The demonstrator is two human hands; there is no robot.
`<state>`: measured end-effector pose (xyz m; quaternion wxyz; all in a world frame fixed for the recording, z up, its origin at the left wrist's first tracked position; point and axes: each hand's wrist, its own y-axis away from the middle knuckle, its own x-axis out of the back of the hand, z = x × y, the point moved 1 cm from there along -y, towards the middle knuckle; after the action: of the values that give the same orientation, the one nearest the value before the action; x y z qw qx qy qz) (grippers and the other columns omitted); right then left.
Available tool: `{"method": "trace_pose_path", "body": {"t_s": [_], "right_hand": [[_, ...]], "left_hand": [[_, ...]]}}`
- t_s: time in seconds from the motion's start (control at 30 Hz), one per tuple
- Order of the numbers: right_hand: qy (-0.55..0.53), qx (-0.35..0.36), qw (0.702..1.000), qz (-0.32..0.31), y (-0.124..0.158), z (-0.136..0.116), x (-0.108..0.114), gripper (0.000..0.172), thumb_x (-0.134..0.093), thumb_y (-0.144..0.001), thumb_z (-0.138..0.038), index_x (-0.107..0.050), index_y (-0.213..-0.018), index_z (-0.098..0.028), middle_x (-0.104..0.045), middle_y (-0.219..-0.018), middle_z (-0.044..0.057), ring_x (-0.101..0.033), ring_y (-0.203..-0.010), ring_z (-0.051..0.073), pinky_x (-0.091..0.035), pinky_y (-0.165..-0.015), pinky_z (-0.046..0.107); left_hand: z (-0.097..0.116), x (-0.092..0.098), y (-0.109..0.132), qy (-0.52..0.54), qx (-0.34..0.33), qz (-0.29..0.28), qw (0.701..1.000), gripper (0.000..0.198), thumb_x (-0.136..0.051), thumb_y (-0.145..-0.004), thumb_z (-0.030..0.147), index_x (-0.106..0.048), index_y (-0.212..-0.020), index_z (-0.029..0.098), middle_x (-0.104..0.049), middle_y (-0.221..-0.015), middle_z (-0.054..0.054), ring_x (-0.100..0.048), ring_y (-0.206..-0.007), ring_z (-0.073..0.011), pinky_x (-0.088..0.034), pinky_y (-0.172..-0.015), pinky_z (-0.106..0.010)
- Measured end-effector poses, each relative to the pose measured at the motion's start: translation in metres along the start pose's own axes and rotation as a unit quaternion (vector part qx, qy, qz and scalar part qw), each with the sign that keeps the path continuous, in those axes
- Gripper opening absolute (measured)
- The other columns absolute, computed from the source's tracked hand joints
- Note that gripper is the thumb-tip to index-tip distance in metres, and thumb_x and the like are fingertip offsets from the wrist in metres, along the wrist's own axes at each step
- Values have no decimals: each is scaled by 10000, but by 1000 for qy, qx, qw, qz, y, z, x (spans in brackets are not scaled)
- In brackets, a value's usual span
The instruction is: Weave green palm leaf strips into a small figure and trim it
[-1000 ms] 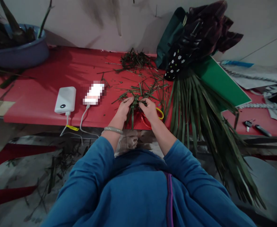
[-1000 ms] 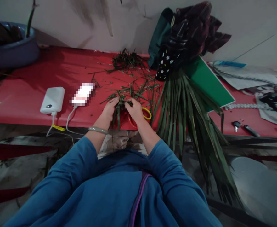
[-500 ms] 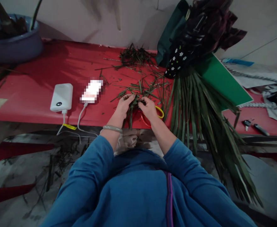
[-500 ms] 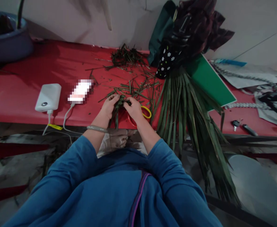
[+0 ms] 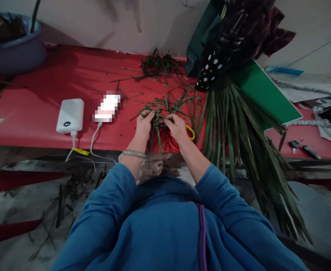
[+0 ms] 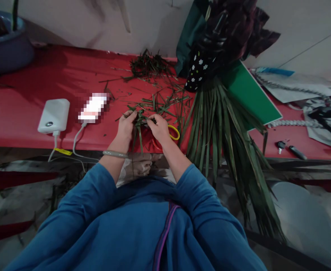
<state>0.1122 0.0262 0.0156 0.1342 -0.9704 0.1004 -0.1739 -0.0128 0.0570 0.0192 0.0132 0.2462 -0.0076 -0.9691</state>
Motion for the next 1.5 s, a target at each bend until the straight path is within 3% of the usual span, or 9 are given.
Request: {"method": "trace_pose_path", "body": {"t_s": [0.13, 0.3, 0.53, 0.77, 1.2, 1.33, 1.5], "right_hand": [[-7, -12, 1000, 11, 0, 3, -1, 154, -509, -708, -341, -549, -704, -193, -554, -633, -31, -501, -607, 120, -404, -610, 259], [16, 7, 1000, 5, -1, 2, -1, 130, -501, -707, -312, -547, -703, -191, -552, -636, -29, -498, -616, 119, -399, -610, 254], [17, 13, 1000, -5, -1, -2, 0, 119, -486, -713, -288, -543, -698, -184, -555, -645, -23, -493, -616, 117, -393, -616, 248], [51, 14, 999, 13, -2, -1, 1, 129, -500, -717, -291, -562, -692, -181, -572, -663, -11, -507, -644, 130, -391, -645, 264], [93, 2, 996, 16, -4, -5, 0, 144, -486, -714, -286, -574, -715, -171, -607, -696, 6, -539, -673, 144, -404, -649, 269], [40, -13, 999, 33, -4, -2, -1, 141, -529, -700, -310, -572, -702, -176, -605, -672, -9, -542, -662, 135, -419, -652, 268], [-165, -76, 983, 41, -2, -5, -2, 229, -597, -655, -392, -542, -727, -182, -572, -609, -37, -534, -577, 104, -440, -575, 244]], "left_hand": [[0, 1, 0, 12, 6, -6, 1000, 235, -662, -617, 274, -464, -565, 157, -441, -497, 68, -428, -462, -37, -380, -517, -180], [4, -2, 5, -6, 65, -44, 997, 256, -682, -585, 364, -558, -656, 152, -532, -559, 47, -489, -493, -48, -412, -540, -195], [5, -3, 5, -36, 124, -77, 989, 259, -735, -503, 280, -577, -647, 133, -589, -576, 23, -544, -526, -68, -452, -566, -201], [2, 2, 5, -12, 111, -108, 988, 227, -720, -525, 255, -551, -610, 131, -581, -550, 30, -534, -498, -54, -443, -557, -188], [3, 2, 6, -2, 113, -78, 991, 289, -740, -494, 315, -591, -662, 134, -585, -534, 36, -523, -454, -59, -451, -508, -199], [4, 3, 6, 9, 116, -67, 991, 312, -729, -513, 364, -588, -674, 138, -587, -537, 29, -533, -468, -71, -459, -514, -212], [2, 7, 5, 31, 134, -79, 987, 289, -716, -550, 351, -594, -715, 148, -605, -580, 25, -555, -505, -75, -468, -537, -214]]}}
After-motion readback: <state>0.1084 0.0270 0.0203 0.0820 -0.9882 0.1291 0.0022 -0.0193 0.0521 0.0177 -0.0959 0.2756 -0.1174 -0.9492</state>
